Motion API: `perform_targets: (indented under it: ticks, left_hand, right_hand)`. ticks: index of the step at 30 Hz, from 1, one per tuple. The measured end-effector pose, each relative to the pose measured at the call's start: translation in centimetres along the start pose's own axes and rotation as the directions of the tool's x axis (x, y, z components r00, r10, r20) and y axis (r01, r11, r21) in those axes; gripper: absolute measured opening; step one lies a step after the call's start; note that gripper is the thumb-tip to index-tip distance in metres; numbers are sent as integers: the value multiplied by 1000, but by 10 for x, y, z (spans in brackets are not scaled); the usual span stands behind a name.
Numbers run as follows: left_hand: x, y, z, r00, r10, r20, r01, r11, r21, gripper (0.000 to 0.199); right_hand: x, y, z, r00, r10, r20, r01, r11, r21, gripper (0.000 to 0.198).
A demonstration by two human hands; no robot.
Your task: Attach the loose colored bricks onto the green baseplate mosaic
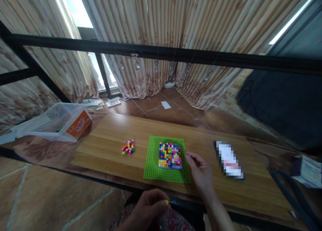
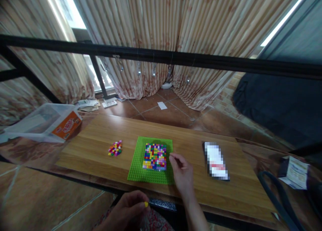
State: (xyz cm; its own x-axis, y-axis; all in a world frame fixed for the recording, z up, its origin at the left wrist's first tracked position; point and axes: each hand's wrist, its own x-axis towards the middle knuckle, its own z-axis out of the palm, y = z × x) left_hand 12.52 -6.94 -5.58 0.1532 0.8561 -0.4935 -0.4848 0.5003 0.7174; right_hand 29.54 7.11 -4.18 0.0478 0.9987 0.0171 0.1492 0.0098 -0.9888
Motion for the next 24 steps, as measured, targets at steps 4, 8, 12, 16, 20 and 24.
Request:
perform_targets:
  ticks: [4,8,12,16,20,24]
  left_hand:
    - [6,33,17,995,86,-51,-87,996,-33,40]
    - [10,54,25,985,169,-32,-168,986,21,42]
    - [9,58,27,979,197,-54,-193,979,67,40]
    - [10,55,27,970,231,-76,-220,967,125,40]
    - [14,52,26,957,277,-83,-257,947,193,34]
    - [18,52,27,943,324,-73,-295,918,266,31]
  right_hand:
    - [-48,-21,5,975,-90,205,93,996,-5,21]
    - [-73,-35,10,960,-178,218,183,983,-7,17]
    - [-79,-38,11,918,-293,266,328,939,-100,16]
    - [-79,-40,12,858,-402,319,474,859,-193,17]
    - [-78,-38,12,813,-474,339,563,789,-246,17]
    - [-78,-36,11,808,-481,340,574,772,-273,16]
